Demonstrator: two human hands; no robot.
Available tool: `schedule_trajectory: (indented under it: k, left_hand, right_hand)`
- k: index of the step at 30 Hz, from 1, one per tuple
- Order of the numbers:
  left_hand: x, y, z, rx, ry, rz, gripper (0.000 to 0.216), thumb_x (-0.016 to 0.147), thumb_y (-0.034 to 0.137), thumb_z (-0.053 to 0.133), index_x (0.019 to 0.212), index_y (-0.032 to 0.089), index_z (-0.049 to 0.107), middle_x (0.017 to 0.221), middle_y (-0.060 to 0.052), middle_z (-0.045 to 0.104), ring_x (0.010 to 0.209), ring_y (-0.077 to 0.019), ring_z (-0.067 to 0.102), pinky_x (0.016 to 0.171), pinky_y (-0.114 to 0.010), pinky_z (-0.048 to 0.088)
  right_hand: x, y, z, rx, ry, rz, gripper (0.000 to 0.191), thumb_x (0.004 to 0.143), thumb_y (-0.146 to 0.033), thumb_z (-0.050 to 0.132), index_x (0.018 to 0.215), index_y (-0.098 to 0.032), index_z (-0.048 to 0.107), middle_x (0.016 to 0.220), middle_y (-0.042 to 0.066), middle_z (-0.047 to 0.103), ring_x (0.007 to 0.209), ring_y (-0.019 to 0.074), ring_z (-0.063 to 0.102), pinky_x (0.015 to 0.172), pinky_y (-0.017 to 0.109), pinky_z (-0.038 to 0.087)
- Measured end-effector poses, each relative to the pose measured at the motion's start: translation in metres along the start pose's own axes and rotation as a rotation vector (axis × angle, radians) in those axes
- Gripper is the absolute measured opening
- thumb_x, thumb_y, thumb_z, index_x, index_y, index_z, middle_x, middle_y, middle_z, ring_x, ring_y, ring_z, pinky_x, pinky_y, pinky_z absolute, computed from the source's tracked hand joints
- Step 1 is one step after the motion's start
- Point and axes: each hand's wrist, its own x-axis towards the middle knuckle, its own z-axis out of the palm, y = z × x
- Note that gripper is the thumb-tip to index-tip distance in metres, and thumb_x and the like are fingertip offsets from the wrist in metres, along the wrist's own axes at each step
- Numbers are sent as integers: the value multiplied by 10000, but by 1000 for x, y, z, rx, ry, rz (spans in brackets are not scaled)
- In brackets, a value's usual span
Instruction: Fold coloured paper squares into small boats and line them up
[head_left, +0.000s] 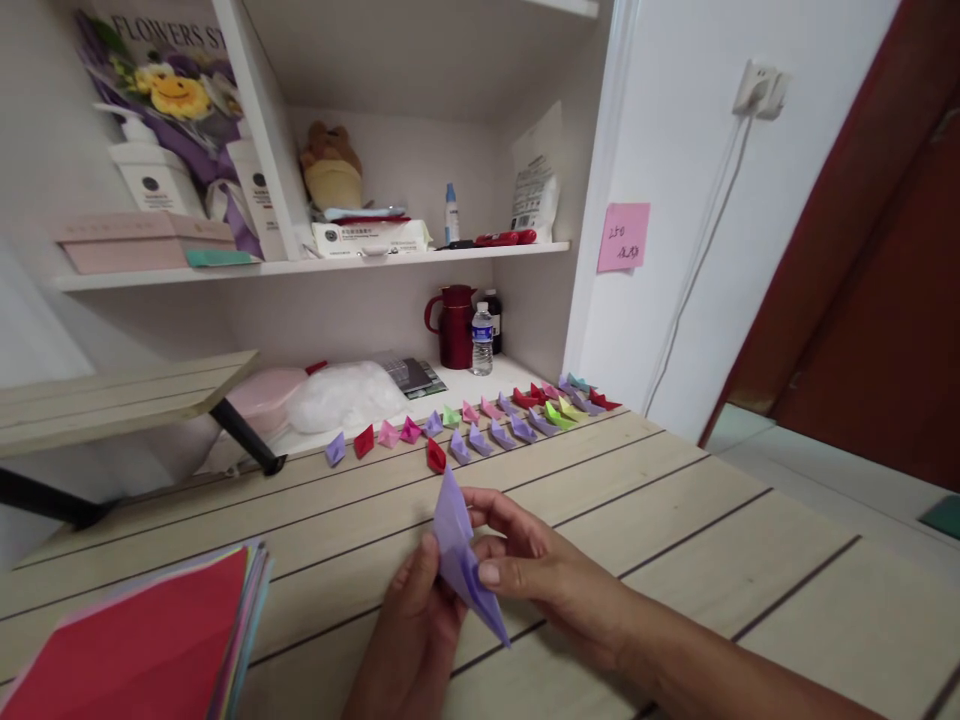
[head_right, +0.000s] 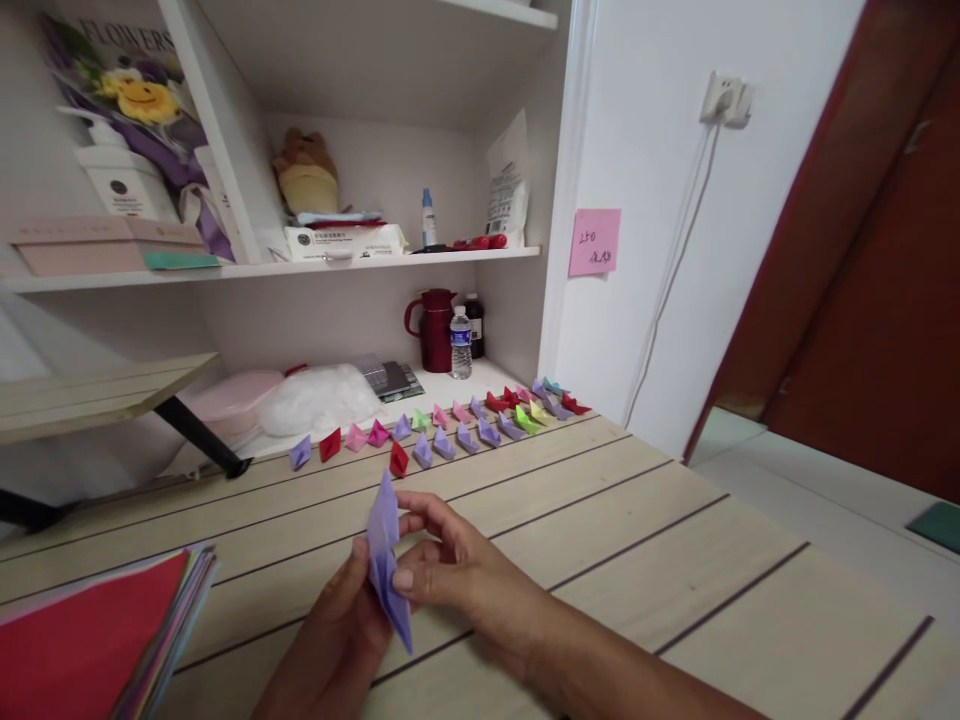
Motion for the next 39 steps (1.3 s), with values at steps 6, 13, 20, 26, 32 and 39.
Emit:
schedule_trajectory:
  k: [6, 13, 20, 26, 32, 39]
  left_hand:
    - [2, -1, 1, 41, 0, -3, 470, 844, 511, 642, 1128, 141, 700, 1009, -130, 737, 1052, -277, 647, 959, -399, 462]
    - [5, -10, 1, 94, 100, 60, 399, 745, 456, 766, 1010, 157, 747, 986, -137, 762, 1018, -291, 674, 960, -422, 469]
    - [7, -19, -2, 210, 238, 114, 319, 684, 413, 817, 856, 153, 750, 847, -89, 767, 941, -265, 685, 904, -373, 499]
    - [8, -18, -2, 287, 209, 148, 326, 682, 461, 794, 795, 160, 742, 728, -69, 736, 808, -252, 680, 773, -339, 518]
    - [10, -21, -3, 424, 196, 180, 411, 678, 575, 751, 692, 167, 699, 578, -30, 655, 622, -199, 609, 675, -322, 490]
    - [-17, 8, 7, 873, 282, 278, 349, 729, 530, 702, 577, 217, 670, 586, -27, 586, 630, -215, 528, 652, -324, 420]
  right_hand:
    - [1, 3, 2, -10, 48, 13, 551, 669, -196, 774, 1191, -255, 608, 1054, 17, 571, 837, 148, 584, 766, 267, 440]
    - [7, 9, -6, -262, 187, -67, 668, 641, -133, 669, 1279, -273, 528, 1091, 26, 536, 762, 129, 536, 627, 230, 430]
    - [11, 11, -11, -448, 254, -150, 388, 672, -131, 688, 1048, -206, 627, 799, -32, 567, 658, 112, 481, 597, 218, 391]
    - [13, 19, -13, -302, 205, -50, 259, 633, -264, 811, 731, -173, 589, 623, -62, 532, 584, 100, 473, 593, 218, 396]
    - [10, 14, -9, -301, 199, -35, 300, 589, -236, 821, 735, -183, 563, 647, -55, 555, 600, 105, 493, 579, 215, 414]
    - [-2, 14, 4, -506, 167, 211, 179, 636, -249, 594, 784, -197, 507, 605, -44, 580, 461, 117, 544, 437, 217, 428]
